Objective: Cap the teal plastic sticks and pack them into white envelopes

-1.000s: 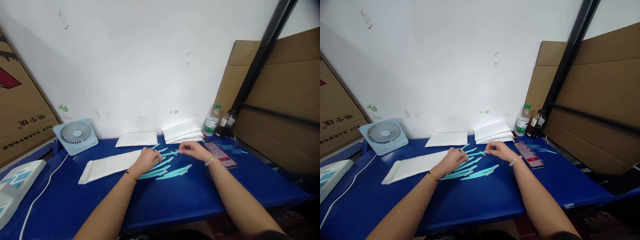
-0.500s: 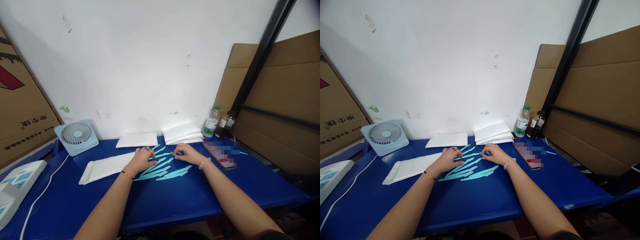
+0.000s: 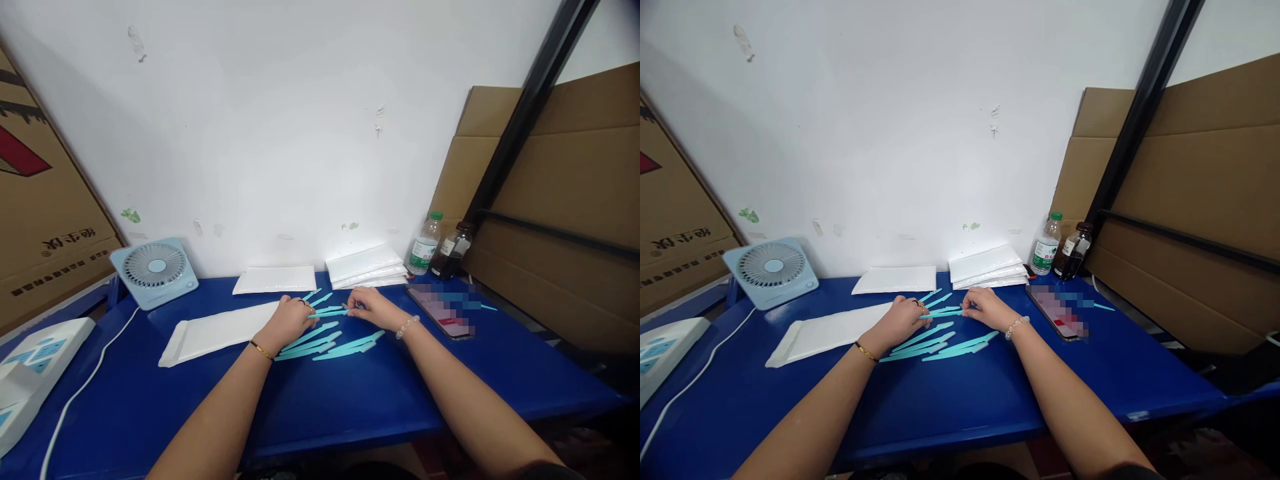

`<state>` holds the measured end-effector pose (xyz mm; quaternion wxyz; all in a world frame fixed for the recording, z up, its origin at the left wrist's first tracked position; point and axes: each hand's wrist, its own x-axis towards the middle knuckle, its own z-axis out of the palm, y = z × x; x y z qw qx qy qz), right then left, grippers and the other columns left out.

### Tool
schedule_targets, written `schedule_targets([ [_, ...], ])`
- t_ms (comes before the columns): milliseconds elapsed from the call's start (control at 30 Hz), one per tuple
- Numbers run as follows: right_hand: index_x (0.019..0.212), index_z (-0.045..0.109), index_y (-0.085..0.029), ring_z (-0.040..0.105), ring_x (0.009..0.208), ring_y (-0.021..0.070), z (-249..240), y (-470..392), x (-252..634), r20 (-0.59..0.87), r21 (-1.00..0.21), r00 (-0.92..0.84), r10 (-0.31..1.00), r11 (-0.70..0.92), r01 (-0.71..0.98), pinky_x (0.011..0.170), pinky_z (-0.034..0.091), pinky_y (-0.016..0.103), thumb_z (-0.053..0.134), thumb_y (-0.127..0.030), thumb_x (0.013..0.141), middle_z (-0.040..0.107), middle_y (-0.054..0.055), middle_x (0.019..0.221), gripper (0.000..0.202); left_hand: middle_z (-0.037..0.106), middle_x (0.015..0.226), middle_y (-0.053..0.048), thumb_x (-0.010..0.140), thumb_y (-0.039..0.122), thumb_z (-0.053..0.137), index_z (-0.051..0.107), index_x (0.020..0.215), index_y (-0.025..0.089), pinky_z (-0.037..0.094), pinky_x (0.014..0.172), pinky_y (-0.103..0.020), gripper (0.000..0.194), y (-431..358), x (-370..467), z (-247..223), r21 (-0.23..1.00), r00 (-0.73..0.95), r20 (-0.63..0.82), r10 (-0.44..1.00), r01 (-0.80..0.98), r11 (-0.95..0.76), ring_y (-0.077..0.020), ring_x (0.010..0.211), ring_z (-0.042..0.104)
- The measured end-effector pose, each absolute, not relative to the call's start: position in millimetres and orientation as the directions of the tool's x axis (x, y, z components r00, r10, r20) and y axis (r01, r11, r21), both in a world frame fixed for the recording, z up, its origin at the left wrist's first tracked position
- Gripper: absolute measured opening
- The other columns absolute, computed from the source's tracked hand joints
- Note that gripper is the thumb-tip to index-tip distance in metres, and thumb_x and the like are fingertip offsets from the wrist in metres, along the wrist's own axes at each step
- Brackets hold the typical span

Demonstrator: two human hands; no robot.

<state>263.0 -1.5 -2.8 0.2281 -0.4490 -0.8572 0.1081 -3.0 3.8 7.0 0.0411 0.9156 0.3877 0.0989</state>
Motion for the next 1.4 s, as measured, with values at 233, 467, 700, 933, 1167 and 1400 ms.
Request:
schedule_targets([
  [233, 0.077, 0.060, -0.020, 0.054, 0.088, 0.0185, 3, -2, 267, 0.317, -0.357, -0.469, 0.824, 0.562, 0.746, 0.082, 0.032, 0.033, 0.062, -0.028, 0.082, 0.061, 0.003, 0.086, 0.010, 0.065, 0.081, -0.002, 0.091, 0.051, 0.034, 0.062, 0.082, 0.021, 0.027, 0.080, -0.034, 0.042, 5, -8, 12, 0.282, 0.662, 0.145, 0.735, 0.684, -0.672, -0.0178, 0.084, 0.056],
  [467, 0.076, 0.060, -0.020, 0.054, 0.089, 0.0186, -2, 2, 272, 0.311, -0.335, -0.426, 0.850, 0.517, 0.788, 0.083, 0.031, 0.034, 0.059, -0.030, 0.084, 0.061, 0.003, 0.087, 0.013, 0.065, 0.076, -0.005, 0.095, 0.041, 0.024, 0.060, 0.068, 0.019, 0.029, 0.079, -0.034, 0.050, 12, -14, 9, 0.189, 0.615, 0.137, 0.777, 0.753, -0.630, -0.0188, 0.082, 0.055],
  [700, 0.086, 0.063, -0.023, 0.052, 0.099, 0.0200, -5, -4, 255, 0.359, -0.337, -0.465, 0.809, 0.577, 0.744, 0.087, 0.031, 0.035, 0.060, -0.034, 0.084, 0.060, 0.003, 0.100, 0.011, 0.064, 0.091, -0.004, 0.078, 0.049, 0.056, 0.062, 0.089, 0.023, 0.030, 0.084, -0.036, 0.029, 10, -19, 10, 0.250, 0.566, 0.170, 0.806, 0.767, -0.591, -0.0240, 0.098, 0.055],
  [933, 0.082, 0.063, -0.023, 0.050, 0.093, 0.0202, -10, -12, 223, 0.215, -0.299, -0.593, 0.776, 0.630, 0.717, 0.080, 0.032, 0.034, 0.065, -0.037, 0.080, 0.058, 0.003, 0.097, 0.015, 0.065, 0.082, -0.003, 0.081, 0.041, 0.055, 0.063, 0.073, 0.021, 0.031, 0.079, -0.035, 0.023, 0, 3, 2, 0.240, 0.672, 0.079, 0.737, 0.704, -0.668, -0.0206, 0.088, 0.055],
  [1167, 0.077, 0.062, -0.021, 0.050, 0.094, 0.0215, -3, -2, 255, 0.339, -0.304, -0.429, 0.838, 0.529, 0.792, 0.084, 0.029, 0.037, 0.064, -0.035, 0.081, 0.060, 0.004, 0.096, 0.015, 0.063, 0.091, -0.005, 0.083, 0.035, 0.053, 0.064, 0.080, 0.021, 0.030, 0.083, -0.037, 0.018, 12, -6, 10, 0.213, 0.473, 0.295, 0.830, 0.815, -0.539, -0.0231, 0.094, 0.054],
  [1400, 0.080, 0.065, -0.024, 0.050, 0.097, 0.0214, 2, -15, 248, 0.302, -0.374, -0.508, 0.807, 0.590, 0.715, 0.088, 0.029, 0.038, 0.061, -0.041, 0.082, 0.060, 0.004, 0.099, 0.018, 0.064, 0.085, 0.000, 0.067, 0.049, 0.069, 0.065, 0.080, 0.024, 0.029, 0.081, -0.034, 0.028, 1, -10, 13, 0.314, 0.686, 0.079, 0.724, 0.672, -0.671, -0.0197, 0.083, 0.057],
])
